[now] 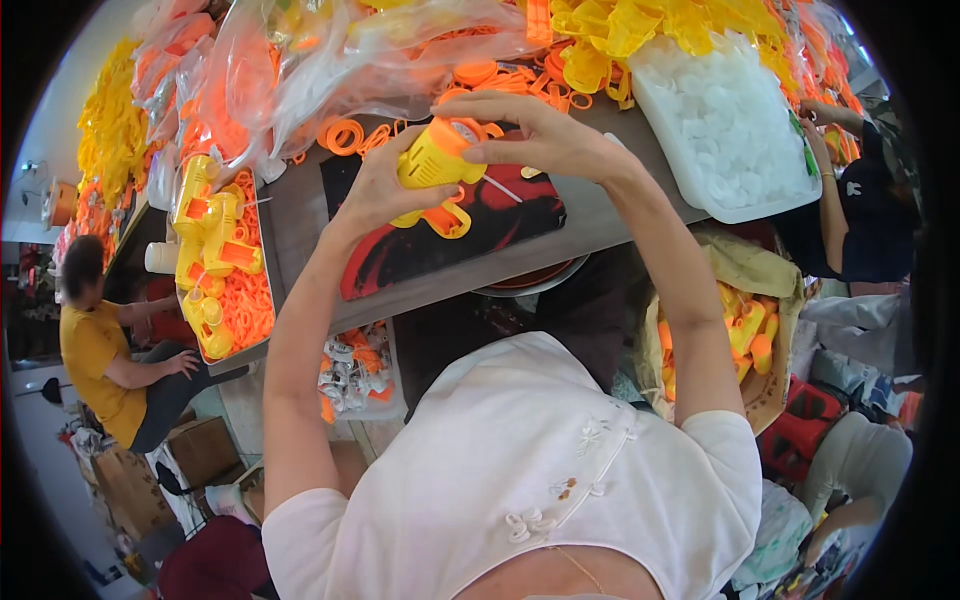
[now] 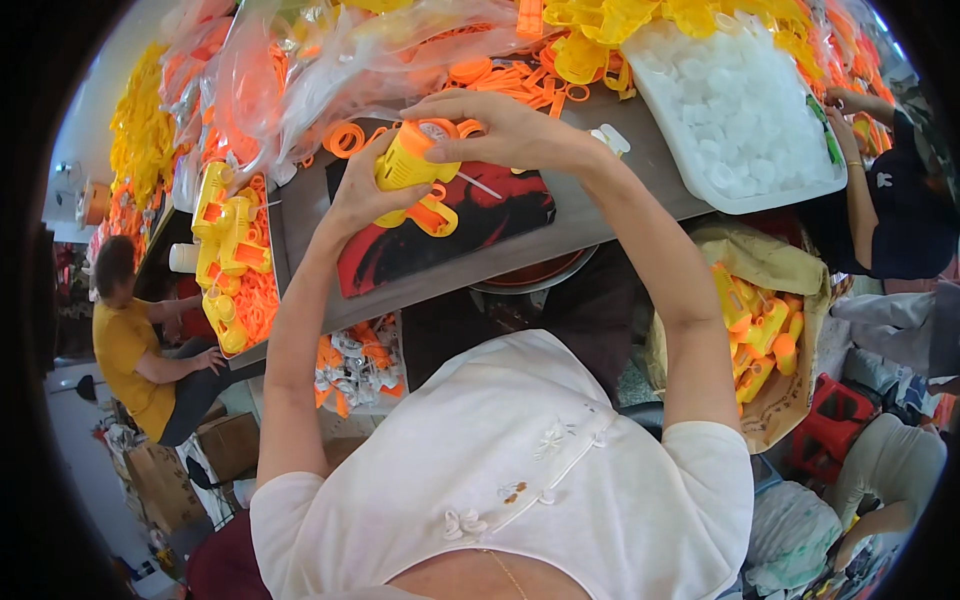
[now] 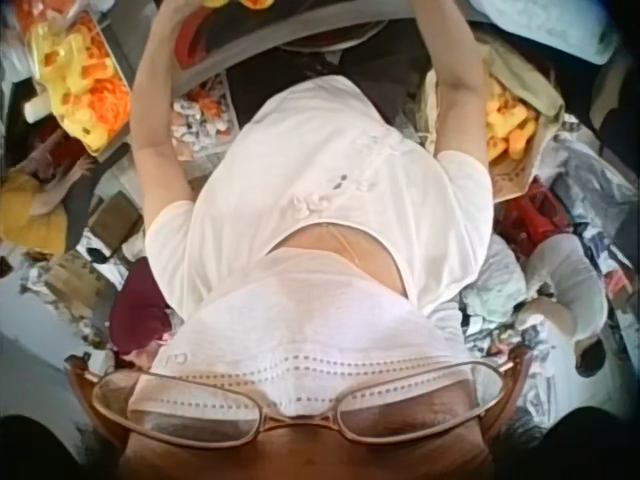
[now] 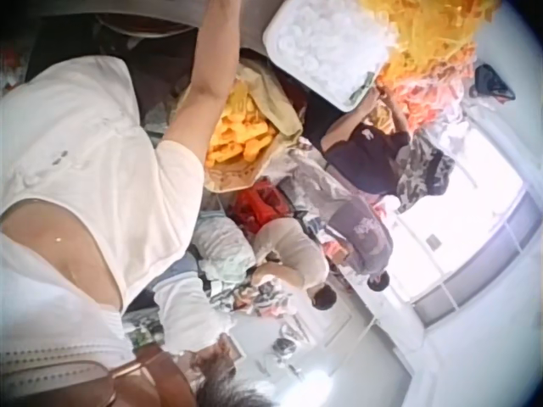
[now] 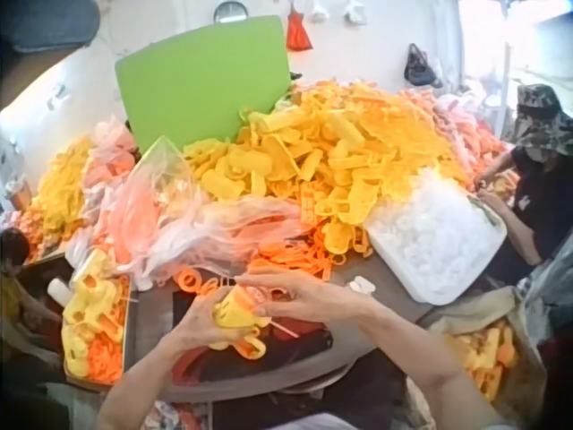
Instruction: Assembling plastic toy guns by attaching orange components to yellow gun bodies.
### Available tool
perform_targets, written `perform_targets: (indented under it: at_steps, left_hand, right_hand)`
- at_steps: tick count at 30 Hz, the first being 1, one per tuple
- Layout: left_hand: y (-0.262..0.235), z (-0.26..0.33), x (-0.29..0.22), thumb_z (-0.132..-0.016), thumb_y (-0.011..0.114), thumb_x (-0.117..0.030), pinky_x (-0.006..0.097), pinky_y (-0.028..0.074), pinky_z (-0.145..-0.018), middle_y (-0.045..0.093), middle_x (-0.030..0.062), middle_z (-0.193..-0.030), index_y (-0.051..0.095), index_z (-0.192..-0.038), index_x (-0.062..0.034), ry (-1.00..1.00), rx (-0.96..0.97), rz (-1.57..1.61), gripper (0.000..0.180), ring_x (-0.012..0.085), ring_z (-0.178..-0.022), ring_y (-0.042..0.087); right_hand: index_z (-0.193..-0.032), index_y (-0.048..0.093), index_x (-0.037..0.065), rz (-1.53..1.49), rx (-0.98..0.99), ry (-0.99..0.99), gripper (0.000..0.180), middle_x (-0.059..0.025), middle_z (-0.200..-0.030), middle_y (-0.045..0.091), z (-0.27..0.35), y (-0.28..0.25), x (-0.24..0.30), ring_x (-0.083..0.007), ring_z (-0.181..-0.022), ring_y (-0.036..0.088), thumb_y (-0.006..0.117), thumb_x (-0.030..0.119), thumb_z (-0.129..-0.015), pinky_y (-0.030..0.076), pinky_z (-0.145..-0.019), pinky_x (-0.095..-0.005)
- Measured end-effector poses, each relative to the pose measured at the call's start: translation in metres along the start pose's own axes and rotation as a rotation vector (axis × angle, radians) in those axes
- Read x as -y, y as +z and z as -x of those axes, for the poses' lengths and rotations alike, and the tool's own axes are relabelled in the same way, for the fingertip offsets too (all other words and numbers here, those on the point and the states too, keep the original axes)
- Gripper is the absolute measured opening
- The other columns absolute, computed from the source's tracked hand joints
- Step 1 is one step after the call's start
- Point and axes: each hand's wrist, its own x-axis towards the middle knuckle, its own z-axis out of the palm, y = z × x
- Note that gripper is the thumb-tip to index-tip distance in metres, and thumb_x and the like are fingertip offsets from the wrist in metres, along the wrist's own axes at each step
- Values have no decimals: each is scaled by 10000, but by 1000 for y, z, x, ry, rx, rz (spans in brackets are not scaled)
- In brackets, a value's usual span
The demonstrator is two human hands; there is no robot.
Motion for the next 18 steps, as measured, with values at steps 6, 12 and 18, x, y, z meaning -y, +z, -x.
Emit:
perform_targets:
  at_steps: [6,12,18]
  left_hand:
    - [1,12,3,-669,813,-171,302,491,-891,654,73,-1062,541,-1230,13,2,-104,219,649,154,-973,629]
    - [4,18,22,-665,818,-154,299,475,-926,642,67,-1114,549,-1214,4,22,-72,561,631,146,-1012,618]
    - [14,13,-36,-634,845,-244,296,489,-858,658,63,-1025,559,-1185,-21,-25,-62,128,660,147,-939,627]
  right_hand:
    - [-1410,406,18,-588,-228,413,533,-102,-1344,517,18,4,19,-228,-1166,558,573,250,-960,472,-960,-338]
    - [-1433,354,22,-892,-397,270,518,-79,-1336,509,39,17,30,-196,-1195,541,524,221,-986,497,-951,-341]
    - [-1414,420,46,-517,-304,316,515,-41,-1314,539,38,5,40,-124,-1193,509,590,182,-948,436,-959,-277]
